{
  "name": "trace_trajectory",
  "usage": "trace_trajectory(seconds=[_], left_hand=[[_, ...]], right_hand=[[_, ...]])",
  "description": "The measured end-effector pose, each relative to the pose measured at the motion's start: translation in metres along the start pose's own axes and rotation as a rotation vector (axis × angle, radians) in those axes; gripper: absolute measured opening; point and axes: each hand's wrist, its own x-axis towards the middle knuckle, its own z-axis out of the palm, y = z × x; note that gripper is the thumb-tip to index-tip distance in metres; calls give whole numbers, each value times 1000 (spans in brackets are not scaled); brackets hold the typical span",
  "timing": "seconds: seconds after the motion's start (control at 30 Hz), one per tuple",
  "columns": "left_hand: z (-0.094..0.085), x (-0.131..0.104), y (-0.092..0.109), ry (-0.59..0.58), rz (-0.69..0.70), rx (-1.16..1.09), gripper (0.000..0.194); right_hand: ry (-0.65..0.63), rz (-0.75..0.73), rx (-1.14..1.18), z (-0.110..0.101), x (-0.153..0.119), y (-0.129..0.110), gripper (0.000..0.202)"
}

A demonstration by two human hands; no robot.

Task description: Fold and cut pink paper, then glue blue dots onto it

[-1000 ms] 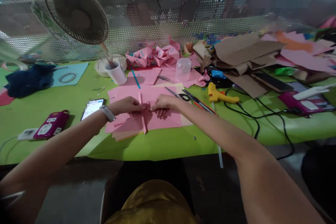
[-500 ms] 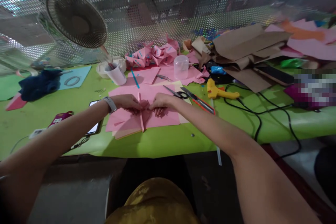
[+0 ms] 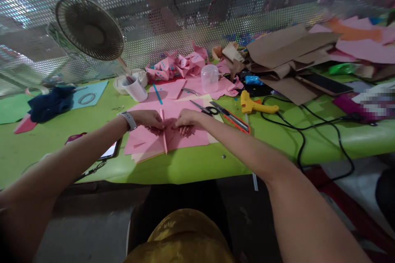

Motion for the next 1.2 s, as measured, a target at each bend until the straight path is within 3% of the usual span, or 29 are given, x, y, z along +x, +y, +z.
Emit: trace_trajectory(seconds=[0.23,0.43,0.53,0.7,0.9,1.2], left_hand=[[7,-12,-4,94,36,-48,30],[16,-44,-27,490,226,-198,47],[22,-51,-42,561,278,-299,41],[26,-44,-53,582,346,-420,38],[30,-36,-54,491,309,-480,42],[40,-33,-49,489,271,-555,34]], right_hand=[[14,-33,-28,-1,-4,0,16],[208,-173,-136,10,-21,-4,16],[368,-286,-344,24,-29,-6,24],[501,-451,-740,39,-31,-3,15],[526,-486,-648,40,-27,4,17],[573,-580,-654,43,-24,9,17]])
